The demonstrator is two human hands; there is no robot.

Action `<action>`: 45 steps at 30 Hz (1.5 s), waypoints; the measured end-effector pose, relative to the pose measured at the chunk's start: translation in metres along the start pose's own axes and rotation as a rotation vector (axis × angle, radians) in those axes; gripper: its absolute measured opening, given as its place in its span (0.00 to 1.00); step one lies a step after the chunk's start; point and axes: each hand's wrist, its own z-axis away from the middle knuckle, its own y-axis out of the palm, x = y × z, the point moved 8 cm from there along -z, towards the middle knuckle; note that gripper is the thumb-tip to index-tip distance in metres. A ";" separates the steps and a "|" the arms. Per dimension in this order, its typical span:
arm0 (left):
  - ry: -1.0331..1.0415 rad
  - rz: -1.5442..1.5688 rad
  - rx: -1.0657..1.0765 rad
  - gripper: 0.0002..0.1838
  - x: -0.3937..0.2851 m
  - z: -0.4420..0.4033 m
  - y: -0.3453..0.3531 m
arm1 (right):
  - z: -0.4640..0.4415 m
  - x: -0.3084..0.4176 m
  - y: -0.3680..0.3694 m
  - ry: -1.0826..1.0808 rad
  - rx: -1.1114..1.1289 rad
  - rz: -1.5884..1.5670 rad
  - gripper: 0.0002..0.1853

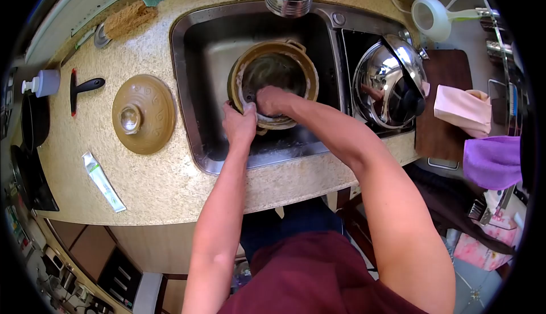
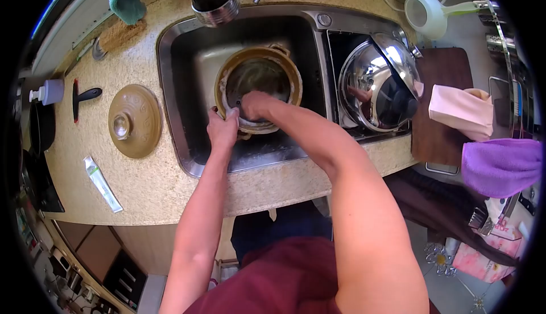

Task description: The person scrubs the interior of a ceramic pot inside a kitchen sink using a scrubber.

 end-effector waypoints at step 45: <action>0.063 0.162 0.018 0.41 0.015 -0.006 0.012 | -0.023 0.024 0.008 -0.349 -0.157 -0.286 0.16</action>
